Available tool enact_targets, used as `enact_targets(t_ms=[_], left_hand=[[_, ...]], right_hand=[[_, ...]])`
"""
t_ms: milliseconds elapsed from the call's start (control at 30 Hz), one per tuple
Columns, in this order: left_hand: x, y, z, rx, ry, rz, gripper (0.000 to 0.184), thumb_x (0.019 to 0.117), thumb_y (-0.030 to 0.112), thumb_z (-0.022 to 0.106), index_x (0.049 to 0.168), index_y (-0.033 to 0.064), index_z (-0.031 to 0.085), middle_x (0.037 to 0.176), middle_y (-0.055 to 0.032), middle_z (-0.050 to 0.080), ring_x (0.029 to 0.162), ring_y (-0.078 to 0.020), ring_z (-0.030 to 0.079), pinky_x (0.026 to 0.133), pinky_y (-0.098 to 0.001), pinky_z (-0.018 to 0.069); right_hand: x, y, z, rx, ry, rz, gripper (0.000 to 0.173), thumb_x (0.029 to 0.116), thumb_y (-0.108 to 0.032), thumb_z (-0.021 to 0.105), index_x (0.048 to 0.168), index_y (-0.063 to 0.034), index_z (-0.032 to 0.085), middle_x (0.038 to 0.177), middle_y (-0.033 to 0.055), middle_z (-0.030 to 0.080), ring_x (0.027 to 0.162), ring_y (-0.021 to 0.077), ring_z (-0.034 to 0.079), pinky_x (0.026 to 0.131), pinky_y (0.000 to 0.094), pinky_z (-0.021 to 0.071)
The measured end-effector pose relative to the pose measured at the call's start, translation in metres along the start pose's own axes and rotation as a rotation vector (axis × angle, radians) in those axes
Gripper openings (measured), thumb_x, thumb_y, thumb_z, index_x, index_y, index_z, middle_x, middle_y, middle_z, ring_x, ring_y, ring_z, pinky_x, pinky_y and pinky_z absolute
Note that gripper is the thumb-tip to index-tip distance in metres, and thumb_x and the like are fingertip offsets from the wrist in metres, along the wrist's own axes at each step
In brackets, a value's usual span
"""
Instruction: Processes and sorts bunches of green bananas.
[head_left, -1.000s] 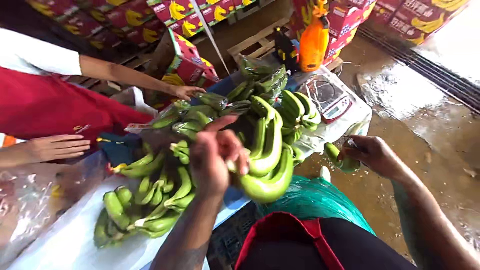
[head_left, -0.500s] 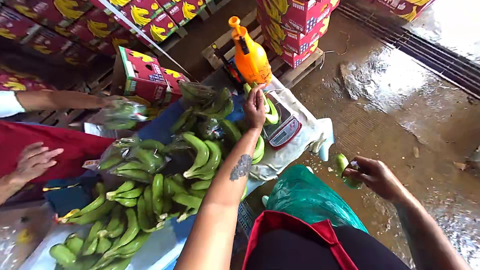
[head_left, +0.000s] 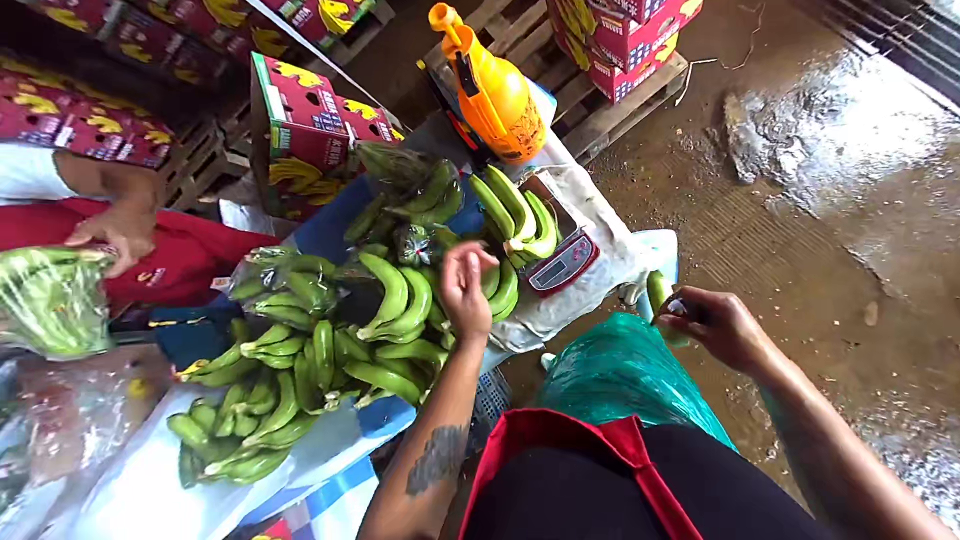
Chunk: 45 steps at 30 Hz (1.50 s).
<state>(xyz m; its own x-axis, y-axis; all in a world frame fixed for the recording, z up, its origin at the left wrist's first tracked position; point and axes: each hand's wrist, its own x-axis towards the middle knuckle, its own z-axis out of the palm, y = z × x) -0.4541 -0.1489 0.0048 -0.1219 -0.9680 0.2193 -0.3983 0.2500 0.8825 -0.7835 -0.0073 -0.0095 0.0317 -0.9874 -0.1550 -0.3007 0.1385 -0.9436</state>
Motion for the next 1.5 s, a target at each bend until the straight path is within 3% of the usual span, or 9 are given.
enact_targets(t_ms=[167, 267, 367, 567, 967, 1067, 1167, 1300, 1500], left_hand=[[-0.068, 0.034, 0.019, -0.411, -0.617, -0.739, 0.064, 0.1099, 0.044, 0.02, 0.137, -0.0038, 0.053, 0.102, -0.0069, 0.075, 0.088, -0.0174, 0.074, 0.081, -0.0377, 0.0622], [-0.076, 0.052, 0.029, -0.828, -0.449, -0.79, 0.058, 0.104, 0.052, 0.047, 0.14, 0.0069, 0.047, 0.11, -0.0023, 0.073, 0.099, -0.0147, 0.071, 0.088, -0.0344, 0.0597], [-0.058, 0.077, 0.031, -0.878, 0.11, -0.649, 0.023, 0.1058, 0.021, 0.04, 0.111, 0.0096, 0.059, 0.092, -0.0019, 0.07, 0.084, -0.0122, 0.07, 0.077, -0.0296, 0.0603], [0.009, 0.054, 0.004, -0.533, 0.634, -0.362, 0.028, 0.1046, 0.011, 0.053, 0.132, 0.013, 0.047, 0.086, -0.0023, 0.06, 0.061, -0.0105, 0.059, 0.053, -0.0257, 0.0546], [0.061, 0.062, 0.067, -0.32, 0.386, 0.011, 0.065, 0.0946, -0.003, 0.063, 0.154, 0.0044, 0.04, 0.124, -0.0099, 0.064, 0.063, -0.0093, 0.058, 0.053, -0.0248, 0.0522], [0.081, 0.062, 0.101, 0.061, 0.278, 0.344, 0.052, 0.092, -0.003, 0.066, 0.143, -0.0049, 0.053, 0.132, -0.0184, 0.064, 0.096, -0.0148, 0.069, 0.082, -0.0296, 0.0588], [0.113, 0.051, 0.115, 0.541, 0.218, 0.566, 0.051, 0.0854, 0.004, 0.075, 0.134, 0.0192, 0.07, 0.107, -0.0179, 0.072, 0.091, -0.0337, 0.072, 0.072, -0.0492, 0.0584], [0.124, 0.087, 0.078, 0.349, 0.024, 0.346, 0.066, 0.0922, 0.009, 0.071, 0.153, 0.0055, 0.045, 0.133, -0.0186, 0.065, 0.118, -0.0282, 0.066, 0.101, -0.0458, 0.0549], [0.06, 0.066, -0.007, 0.12, 0.008, -0.402, 0.05, 0.0871, -0.001, 0.071, 0.134, -0.0007, 0.054, 0.104, -0.0147, 0.066, 0.075, -0.0202, 0.065, 0.067, -0.0395, 0.0587]], right_hand=[[0.029, -0.023, 0.033, 0.158, -0.172, -0.502, 0.017, 0.0913, -0.022, 0.075, 0.099, -0.0068, 0.074, 0.088, -0.0019, 0.073, 0.069, 0.0003, 0.062, 0.063, 0.0178, 0.0536], [0.047, -0.055, 0.064, 0.389, -0.31, -0.763, 0.023, 0.0967, -0.023, 0.072, 0.098, -0.0003, 0.07, 0.101, 0.0089, 0.074, 0.098, 0.0127, 0.07, 0.091, 0.0293, 0.058], [0.057, -0.069, 0.095, 0.545, -0.225, -0.767, 0.027, 0.0964, -0.03, 0.072, 0.104, -0.0032, 0.073, 0.122, 0.0115, 0.069, 0.122, 0.0183, 0.063, 0.107, 0.0359, 0.0524], [0.092, -0.049, 0.12, 0.451, -0.203, -0.042, 0.041, 0.1002, -0.024, 0.064, 0.132, -0.0017, 0.051, 0.094, 0.0044, 0.062, 0.069, 0.0073, 0.056, 0.062, 0.0246, 0.0489], [0.083, -0.054, 0.094, 0.968, -0.105, 0.098, 0.012, 0.106, -0.011, 0.045, 0.111, -0.0073, 0.056, 0.075, -0.0002, 0.055, 0.055, 0.0055, 0.049, 0.046, 0.0186, 0.0401], [0.07, -0.046, 0.078, 1.064, -0.014, 0.125, 0.015, 0.1085, -0.013, 0.04, 0.109, -0.0098, 0.054, 0.072, -0.0028, 0.054, 0.052, 0.0033, 0.048, 0.044, 0.0165, 0.0397], [0.048, -0.044, 0.045, 1.028, 0.136, 0.116, 0.016, 0.1087, -0.019, 0.039, 0.11, -0.0138, 0.055, 0.077, -0.0041, 0.058, 0.053, 0.0025, 0.049, 0.044, 0.0175, 0.0419], [0.041, -0.011, 0.014, 0.919, 0.274, 0.226, 0.023, 0.111, -0.022, 0.04, 0.127, -0.0106, 0.053, 0.08, -0.0021, 0.06, 0.056, 0.004, 0.054, 0.045, 0.0197, 0.0466], [0.048, 0.014, 0.083, 0.648, -0.138, 0.258, 0.034, 0.1045, -0.018, 0.055, 0.137, -0.007, 0.056, 0.078, 0.0039, 0.061, 0.053, 0.0096, 0.051, 0.047, 0.0261, 0.0453]])
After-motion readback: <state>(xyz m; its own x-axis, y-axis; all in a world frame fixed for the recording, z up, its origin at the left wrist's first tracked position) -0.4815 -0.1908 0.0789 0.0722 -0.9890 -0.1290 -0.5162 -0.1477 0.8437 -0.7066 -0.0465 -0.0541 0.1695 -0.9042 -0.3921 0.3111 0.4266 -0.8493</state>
